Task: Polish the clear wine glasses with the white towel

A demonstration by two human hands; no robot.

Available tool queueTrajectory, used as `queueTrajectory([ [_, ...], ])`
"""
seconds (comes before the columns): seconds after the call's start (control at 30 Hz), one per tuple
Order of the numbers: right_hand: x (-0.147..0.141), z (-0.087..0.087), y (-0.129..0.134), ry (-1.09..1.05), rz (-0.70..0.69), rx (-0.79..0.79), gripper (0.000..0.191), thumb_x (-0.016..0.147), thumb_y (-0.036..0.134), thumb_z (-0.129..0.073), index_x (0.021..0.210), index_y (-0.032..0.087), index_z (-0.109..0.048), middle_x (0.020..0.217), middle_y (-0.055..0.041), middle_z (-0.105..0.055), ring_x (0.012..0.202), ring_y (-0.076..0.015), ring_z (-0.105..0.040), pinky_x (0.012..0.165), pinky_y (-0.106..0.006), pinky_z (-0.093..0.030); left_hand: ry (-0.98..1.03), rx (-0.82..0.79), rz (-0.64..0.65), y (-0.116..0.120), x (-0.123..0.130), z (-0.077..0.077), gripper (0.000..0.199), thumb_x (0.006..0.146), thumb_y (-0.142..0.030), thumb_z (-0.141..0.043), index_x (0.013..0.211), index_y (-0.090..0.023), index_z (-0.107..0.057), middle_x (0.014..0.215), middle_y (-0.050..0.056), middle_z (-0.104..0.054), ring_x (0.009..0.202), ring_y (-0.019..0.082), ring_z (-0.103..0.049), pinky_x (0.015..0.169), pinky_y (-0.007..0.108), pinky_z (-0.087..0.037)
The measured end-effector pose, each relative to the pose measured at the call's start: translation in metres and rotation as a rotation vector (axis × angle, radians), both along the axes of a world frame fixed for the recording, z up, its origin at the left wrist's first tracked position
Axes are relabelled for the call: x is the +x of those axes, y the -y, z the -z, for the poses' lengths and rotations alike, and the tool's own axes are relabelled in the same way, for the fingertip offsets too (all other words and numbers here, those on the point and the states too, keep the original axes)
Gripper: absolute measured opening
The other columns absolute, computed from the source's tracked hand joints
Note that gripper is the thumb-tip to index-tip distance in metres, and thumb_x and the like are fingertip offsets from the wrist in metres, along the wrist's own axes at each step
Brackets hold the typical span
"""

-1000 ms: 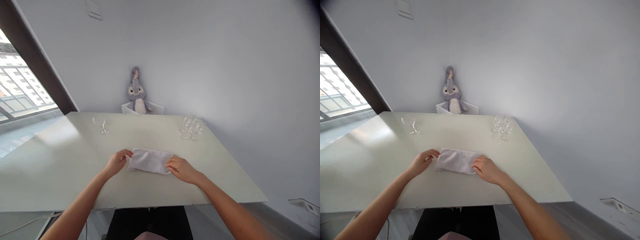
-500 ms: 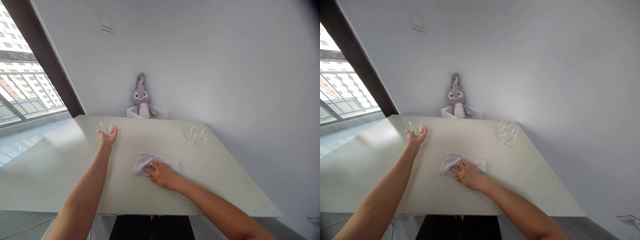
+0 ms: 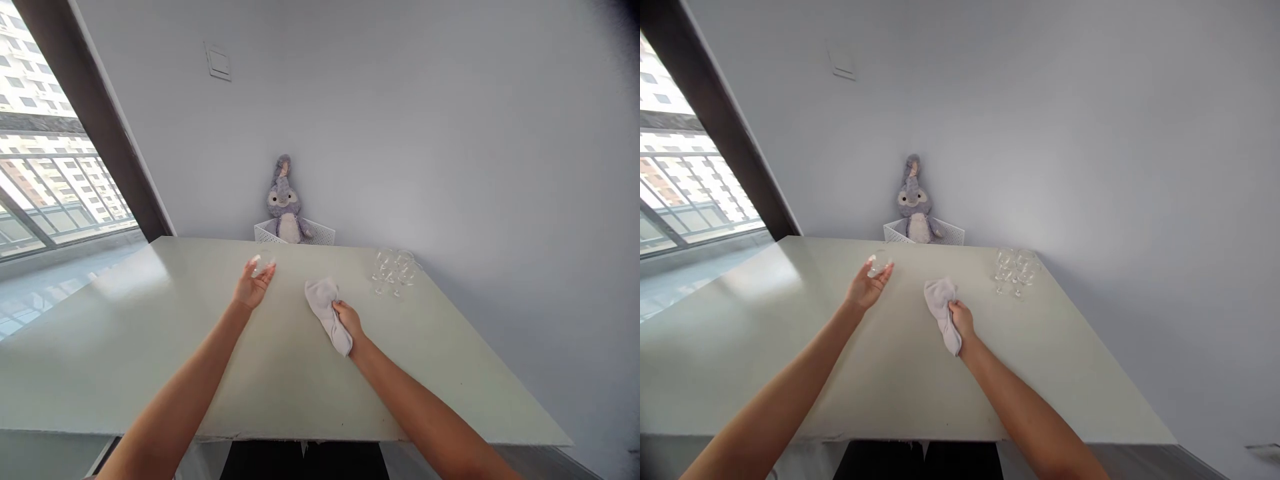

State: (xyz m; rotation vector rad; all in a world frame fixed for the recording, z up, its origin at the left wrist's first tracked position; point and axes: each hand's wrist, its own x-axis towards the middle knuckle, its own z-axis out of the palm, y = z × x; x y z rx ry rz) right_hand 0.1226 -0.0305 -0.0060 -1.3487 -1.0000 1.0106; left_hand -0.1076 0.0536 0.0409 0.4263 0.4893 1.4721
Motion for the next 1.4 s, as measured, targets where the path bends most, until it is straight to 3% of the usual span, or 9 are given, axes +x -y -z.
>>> queueTrajectory([
  [0.13,-0.003,-0.024,-0.002,-0.067,0.094,0.106,0.027,0.073,0.044,-0.051,0.071,0.017,-0.055,0.062,0.0009,-0.053,0.056,-0.0124,-0.048,0.050,-0.024,-0.037,-0.163,0.128,0.141,0.036,0.054,0.015,0.040,0.070,-0.018,-0.064,0.105,-0.026,-0.045,0.085,0.000,-0.060,0.092,0.018,-0.061,0.086,0.034,-0.046],
  [0.27,-0.027,-0.028,0.008,-0.141,-0.126,0.294,0.038,0.079,0.051,-0.043,0.093,0.020,-0.059,0.074,-0.0016,-0.057,0.059,-0.0125,-0.051,0.045,-0.023,-0.036,-0.305,0.175,0.210,0.058,0.076,0.025,0.047,0.070,-0.023,-0.064,0.112,-0.028,-0.043,0.080,-0.002,-0.060,0.073,0.013,-0.062,0.073,0.029,-0.048],
  [0.33,-0.033,-0.021,0.009,-0.138,-0.218,0.278,0.043,0.081,0.054,-0.039,0.101,0.019,-0.057,0.065,-0.0007,-0.055,0.053,-0.0126,-0.050,0.043,-0.023,-0.036,-0.397,0.165,0.224,0.063,0.077,0.027,0.050,0.070,-0.027,-0.064,0.114,-0.028,-0.041,0.083,-0.002,-0.059,0.061,0.010,-0.058,0.059,0.024,-0.047],
  [0.43,-0.033,-0.011,0.005,-0.111,-0.272,0.248,0.042,0.083,0.054,-0.037,0.097,0.019,-0.056,0.051,0.0030,-0.048,0.045,-0.0119,-0.047,0.044,-0.024,-0.037,-0.528,0.145,0.196,0.064,0.074,0.031,0.053,0.067,-0.030,-0.066,0.114,-0.029,-0.041,0.096,0.000,-0.056,0.054,0.006,-0.053,0.048,0.019,-0.042],
  [0.53,-0.030,-0.006,0.002,-0.101,-0.296,0.255,0.035,0.082,0.052,-0.040,0.089,0.020,-0.052,0.054,0.0039,-0.048,0.044,-0.0103,-0.046,0.044,-0.023,-0.038,-0.582,0.162,0.159,0.061,0.073,0.036,0.055,0.064,-0.028,-0.068,0.113,-0.029,-0.042,0.101,0.001,-0.052,0.060,0.006,-0.055,0.051,0.018,-0.043],
  [0.73,-0.029,-0.006,0.002,-0.125,-0.255,0.216,0.035,0.078,0.049,-0.048,0.100,0.023,-0.039,0.076,0.0027,-0.051,0.043,-0.0065,-0.043,0.040,-0.021,-0.039,-0.564,0.227,0.159,0.058,0.081,0.044,0.055,0.062,-0.026,-0.070,0.110,-0.029,-0.043,0.099,0.001,-0.048,0.080,0.012,-0.058,0.062,0.019,-0.045],
  [0.87,-0.029,0.001,0.000,-0.063,-0.242,0.211,0.035,0.076,0.048,-0.051,0.097,0.022,-0.040,0.083,0.0010,-0.052,0.047,-0.0067,-0.045,0.040,-0.020,-0.041,-0.573,0.276,0.154,0.059,0.083,0.048,0.054,0.060,-0.025,-0.071,0.107,-0.028,-0.043,0.102,0.001,-0.045,0.090,0.014,-0.056,0.069,0.021,-0.045],
  [1.13,-0.027,0.013,-0.006,0.109,-0.222,0.204,0.030,0.079,0.047,-0.047,0.094,0.022,-0.043,0.074,0.0020,-0.051,0.049,-0.0091,-0.048,0.042,-0.021,-0.042,-0.602,0.310,0.132,0.055,0.081,0.056,0.054,0.059,-0.022,-0.072,0.105,-0.028,-0.045,0.101,0.001,-0.045,0.093,0.014,-0.055,0.077,0.023,-0.043],
  [1.4,-0.025,0.017,-0.008,0.134,-0.212,0.213,0.030,0.078,0.046,-0.048,0.095,0.022,-0.045,0.070,0.0029,-0.051,0.049,-0.0089,-0.046,0.043,-0.020,-0.039,-0.629,0.288,0.138,0.056,0.081,0.053,0.055,0.058,-0.024,-0.072,0.105,-0.027,-0.044,0.099,0.001,-0.046,0.085,0.012,-0.057,0.071,0.021,-0.045],
])
